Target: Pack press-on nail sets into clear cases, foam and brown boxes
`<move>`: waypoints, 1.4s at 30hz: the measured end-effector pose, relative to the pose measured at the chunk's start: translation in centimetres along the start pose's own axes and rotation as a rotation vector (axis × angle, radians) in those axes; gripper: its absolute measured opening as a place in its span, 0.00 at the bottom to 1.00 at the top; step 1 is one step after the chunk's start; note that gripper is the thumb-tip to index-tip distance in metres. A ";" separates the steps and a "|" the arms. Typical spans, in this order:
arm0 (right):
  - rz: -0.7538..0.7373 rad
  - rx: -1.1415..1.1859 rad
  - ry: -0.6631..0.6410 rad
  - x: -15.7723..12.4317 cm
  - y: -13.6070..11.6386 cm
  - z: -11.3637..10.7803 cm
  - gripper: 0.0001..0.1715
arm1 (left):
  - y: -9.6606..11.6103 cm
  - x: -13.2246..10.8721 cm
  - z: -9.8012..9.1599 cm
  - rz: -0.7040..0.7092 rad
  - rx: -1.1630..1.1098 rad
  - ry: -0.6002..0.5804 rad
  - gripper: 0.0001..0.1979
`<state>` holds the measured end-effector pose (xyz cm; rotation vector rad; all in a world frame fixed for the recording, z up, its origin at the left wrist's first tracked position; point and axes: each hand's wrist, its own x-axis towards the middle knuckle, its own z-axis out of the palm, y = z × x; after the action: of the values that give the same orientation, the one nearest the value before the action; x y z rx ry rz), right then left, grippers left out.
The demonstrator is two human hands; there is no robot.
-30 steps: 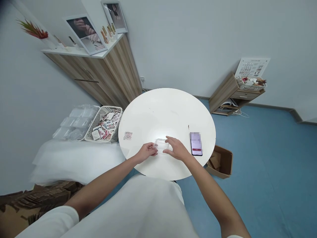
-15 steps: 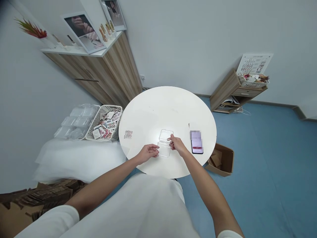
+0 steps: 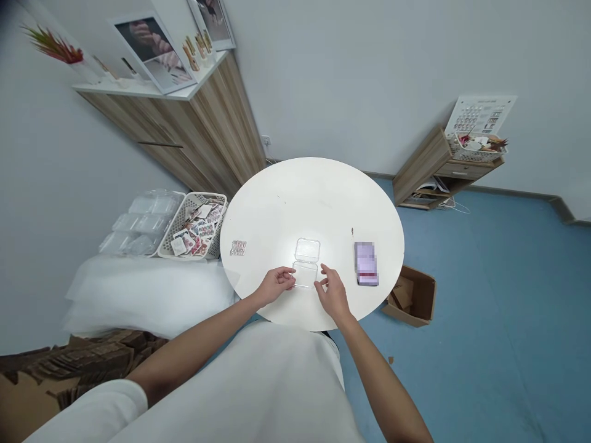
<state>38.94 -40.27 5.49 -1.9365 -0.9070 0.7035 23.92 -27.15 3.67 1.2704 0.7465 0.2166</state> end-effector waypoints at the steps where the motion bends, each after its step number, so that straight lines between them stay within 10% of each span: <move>1: -0.016 -0.004 -0.017 -0.5 0.4 0.4 0.27 | -0.3 0.0 0.1 0.002 0.018 0.005 0.19; 19: 0.162 -0.042 -0.088 0.5 5.8 4.3 0.28 | -5.4 1.7 1.4 -0.058 0.448 0.222 0.23; 42: 0.201 -0.024 -0.087 1.0 7.4 5.4 0.26 | -6.2 1.9 2.4 -0.149 0.371 0.249 0.21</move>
<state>37.86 -39.67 -3.66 -2.0506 -0.7829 0.9032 25.32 -29.97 -2.55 1.5462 1.1294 0.1182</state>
